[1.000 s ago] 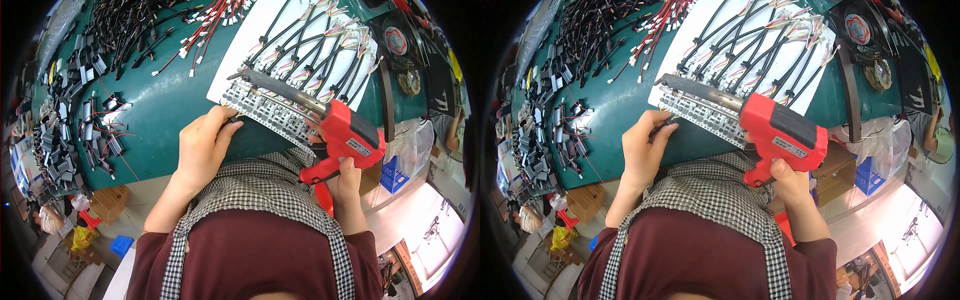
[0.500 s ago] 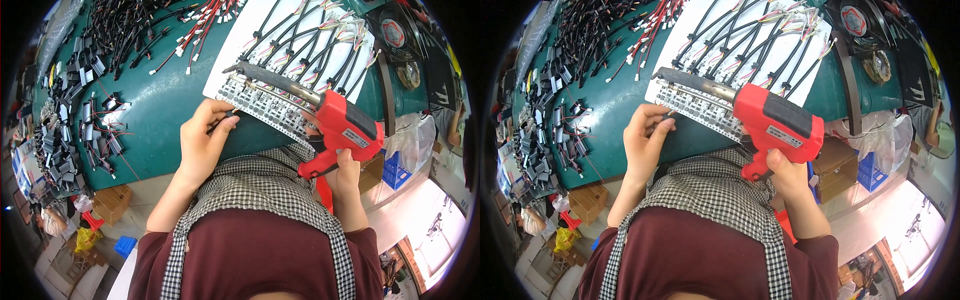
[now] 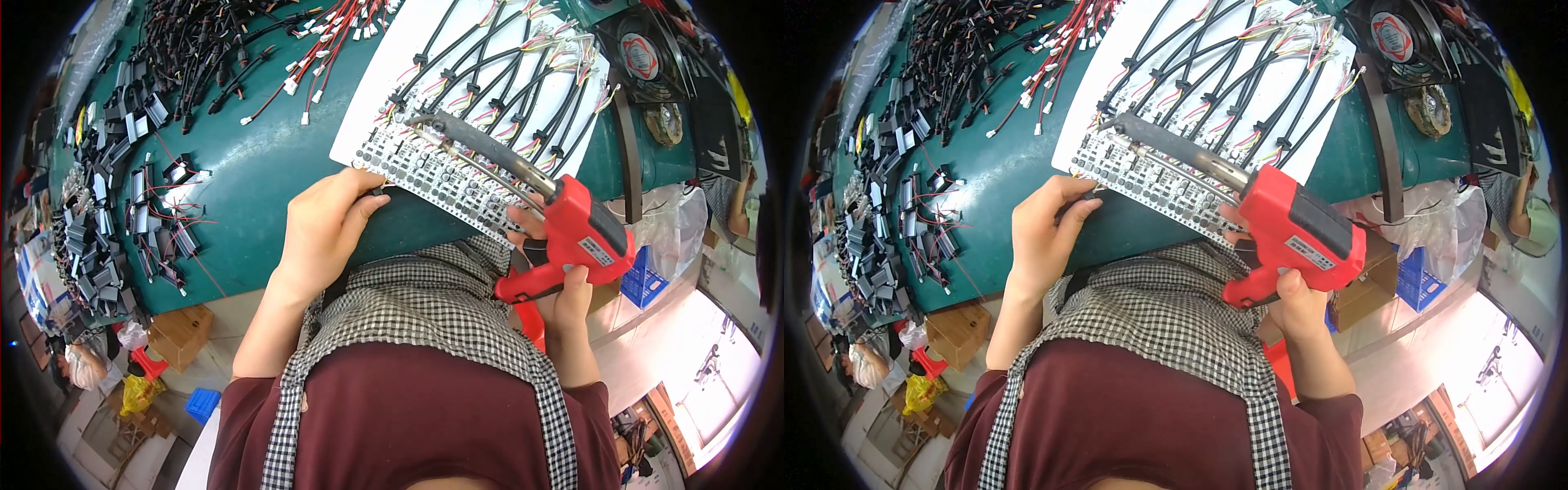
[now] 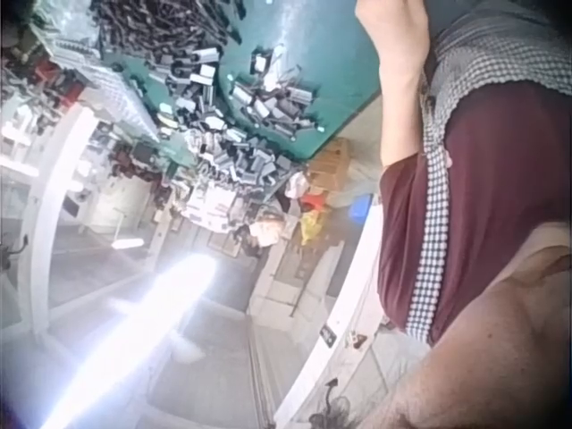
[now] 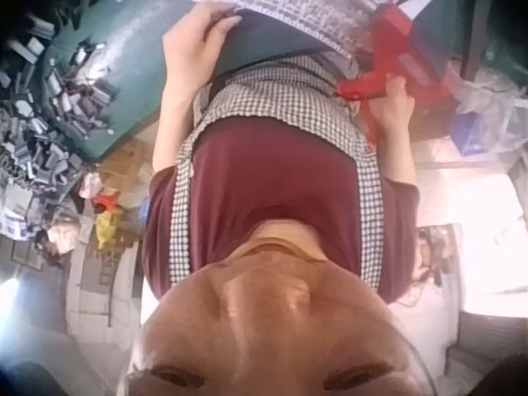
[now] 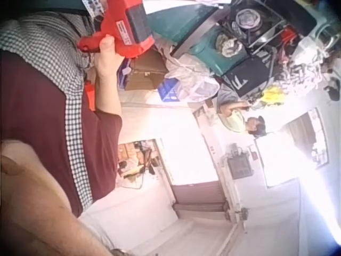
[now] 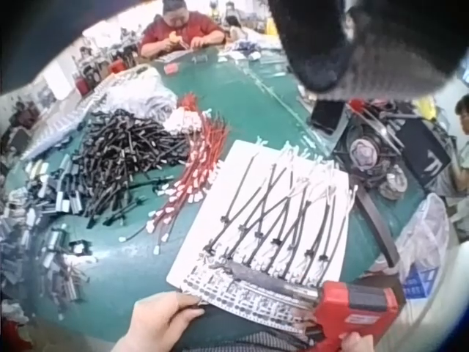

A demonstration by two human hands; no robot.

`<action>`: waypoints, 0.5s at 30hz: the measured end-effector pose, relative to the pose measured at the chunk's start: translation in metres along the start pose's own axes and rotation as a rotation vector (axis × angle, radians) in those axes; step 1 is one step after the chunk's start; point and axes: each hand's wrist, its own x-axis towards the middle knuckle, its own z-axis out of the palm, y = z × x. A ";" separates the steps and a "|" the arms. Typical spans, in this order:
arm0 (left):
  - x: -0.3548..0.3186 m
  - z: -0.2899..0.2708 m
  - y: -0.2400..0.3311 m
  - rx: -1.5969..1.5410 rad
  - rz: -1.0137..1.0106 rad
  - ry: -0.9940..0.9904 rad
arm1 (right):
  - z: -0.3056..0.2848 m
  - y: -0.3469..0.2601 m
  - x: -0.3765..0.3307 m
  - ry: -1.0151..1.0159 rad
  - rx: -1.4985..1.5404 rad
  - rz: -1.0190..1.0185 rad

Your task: The person solders wires onto circuit boards with a soldering iron, attaching electronic components at an assembly station.

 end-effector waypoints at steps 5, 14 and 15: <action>0.001 -0.002 0.002 0.286 0.196 -0.021 | 0.004 0.001 0.002 0.043 0.067 -0.080; 0.005 -0.008 0.008 0.366 0.266 -0.052 | -0.030 0.012 -0.045 -0.184 -0.182 0.089; 0.005 -0.008 0.009 0.366 0.264 -0.052 | -0.028 0.012 -0.045 -0.184 -0.181 0.091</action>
